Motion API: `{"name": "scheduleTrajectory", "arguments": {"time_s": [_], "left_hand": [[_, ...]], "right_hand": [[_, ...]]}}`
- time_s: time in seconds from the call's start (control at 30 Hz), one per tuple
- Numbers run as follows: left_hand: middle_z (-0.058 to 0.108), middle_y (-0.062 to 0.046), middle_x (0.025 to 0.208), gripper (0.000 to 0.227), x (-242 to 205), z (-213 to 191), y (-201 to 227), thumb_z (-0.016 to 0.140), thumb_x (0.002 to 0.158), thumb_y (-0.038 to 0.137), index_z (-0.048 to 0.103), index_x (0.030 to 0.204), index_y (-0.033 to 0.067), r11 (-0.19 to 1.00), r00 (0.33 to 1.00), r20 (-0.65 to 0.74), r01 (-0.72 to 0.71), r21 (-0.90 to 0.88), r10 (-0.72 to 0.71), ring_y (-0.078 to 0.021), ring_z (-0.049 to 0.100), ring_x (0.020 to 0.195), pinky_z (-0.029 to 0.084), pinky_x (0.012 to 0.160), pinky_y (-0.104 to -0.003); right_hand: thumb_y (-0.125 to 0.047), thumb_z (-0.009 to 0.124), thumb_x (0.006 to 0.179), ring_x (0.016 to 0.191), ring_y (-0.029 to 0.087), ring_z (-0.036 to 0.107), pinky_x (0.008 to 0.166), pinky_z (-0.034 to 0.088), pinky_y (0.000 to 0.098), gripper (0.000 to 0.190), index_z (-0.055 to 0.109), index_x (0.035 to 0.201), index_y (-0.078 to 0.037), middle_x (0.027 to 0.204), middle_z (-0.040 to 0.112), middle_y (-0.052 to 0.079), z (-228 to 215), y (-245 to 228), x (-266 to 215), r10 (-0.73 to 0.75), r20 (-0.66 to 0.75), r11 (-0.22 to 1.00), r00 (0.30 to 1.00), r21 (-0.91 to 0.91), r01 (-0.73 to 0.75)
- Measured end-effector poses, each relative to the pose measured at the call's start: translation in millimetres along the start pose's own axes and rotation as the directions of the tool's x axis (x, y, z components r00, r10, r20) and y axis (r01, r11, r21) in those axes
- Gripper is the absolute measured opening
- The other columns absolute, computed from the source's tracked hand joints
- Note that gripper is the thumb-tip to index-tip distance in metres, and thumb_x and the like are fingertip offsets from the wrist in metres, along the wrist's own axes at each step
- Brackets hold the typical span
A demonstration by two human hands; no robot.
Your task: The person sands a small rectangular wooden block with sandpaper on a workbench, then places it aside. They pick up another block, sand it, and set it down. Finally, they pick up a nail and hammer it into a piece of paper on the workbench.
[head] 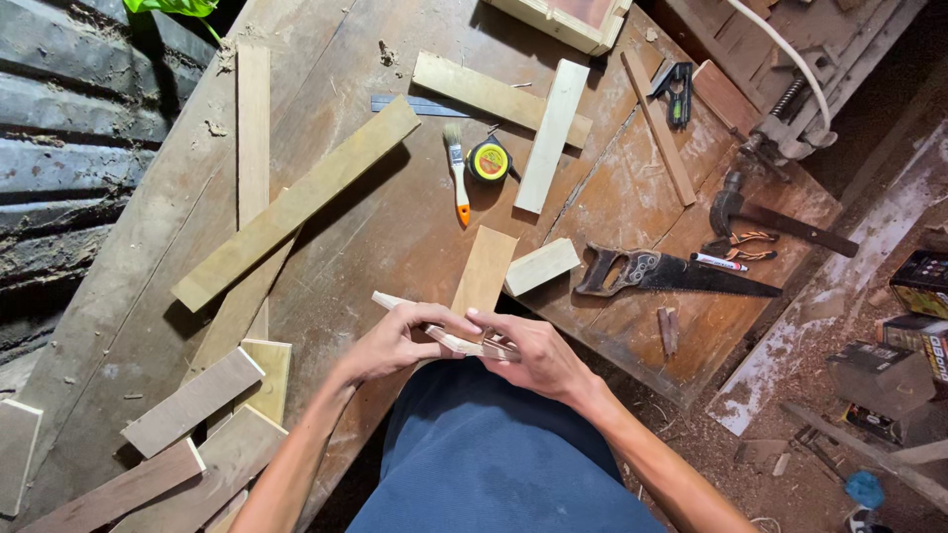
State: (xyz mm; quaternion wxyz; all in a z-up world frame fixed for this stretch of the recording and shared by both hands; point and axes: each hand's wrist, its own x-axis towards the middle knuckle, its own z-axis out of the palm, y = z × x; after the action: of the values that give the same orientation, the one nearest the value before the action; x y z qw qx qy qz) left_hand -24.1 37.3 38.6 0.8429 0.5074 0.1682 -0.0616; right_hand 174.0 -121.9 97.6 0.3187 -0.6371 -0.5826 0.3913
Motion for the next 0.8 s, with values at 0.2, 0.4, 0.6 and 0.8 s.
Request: {"name": "scheduleTrajectory", "arguments": {"time_s": [0.2,0.4,0.6,0.8], "left_hand": [[0.073,-0.008,0.107,0.035,-9,7,-11,0.077,0.083,0.002,0.076,0.118,0.0036,0.995,0.999,-0.021,-0.025,0.091,0.027,-0.0144,0.067,0.102,0.054,0.091,-0.030],[0.076,-0.006,0.112,0.033,-16,14,-27,0.076,0.082,0.003,0.076,0.115,0.0036,0.999,0.999,-0.014,-0.038,0.011,0.039,-0.0152,0.068,0.108,0.052,0.099,-0.031],[0.076,-0.006,0.118,0.033,-13,21,-29,0.077,0.084,0.006,0.075,0.117,0.0027,0.998,0.998,-0.038,-0.053,-0.038,0.052,-0.0153,0.069,0.114,0.052,0.104,-0.032],[0.077,-0.006,0.114,0.037,-3,14,-31,0.071,0.084,0.000,0.075,0.120,0.0034,0.990,0.994,-0.085,0.061,-0.130,-0.073,-0.0132,0.071,0.105,0.058,0.096,-0.030]], "right_hand": [[-0.002,0.083,0.075,0.084,0.027,0.074,0.073,0.059,0.0353,0.066,0.060,0.136,-0.004,0.105,0.074,0.012,5,-2,-8,-0.038,-0.002,0.998,0.999,-0.057,0.038],[-0.003,0.083,0.075,0.080,0.027,0.072,0.070,0.058,0.0362,0.066,0.060,0.136,-0.004,0.095,0.071,0.011,10,-5,-20,-0.032,0.024,0.997,0.999,-0.069,0.033],[-0.003,0.082,0.074,0.078,0.027,0.071,0.069,0.057,0.0366,0.066,0.060,0.136,-0.004,0.091,0.070,0.010,7,-1,-20,-0.017,0.026,0.996,1.000,-0.083,0.019],[-0.003,0.082,0.079,0.081,0.026,0.070,0.073,0.057,0.0366,0.062,0.060,0.137,-0.005,0.093,0.069,0.010,4,0,-8,-0.002,0.001,0.997,1.000,-0.076,0.002]]}}
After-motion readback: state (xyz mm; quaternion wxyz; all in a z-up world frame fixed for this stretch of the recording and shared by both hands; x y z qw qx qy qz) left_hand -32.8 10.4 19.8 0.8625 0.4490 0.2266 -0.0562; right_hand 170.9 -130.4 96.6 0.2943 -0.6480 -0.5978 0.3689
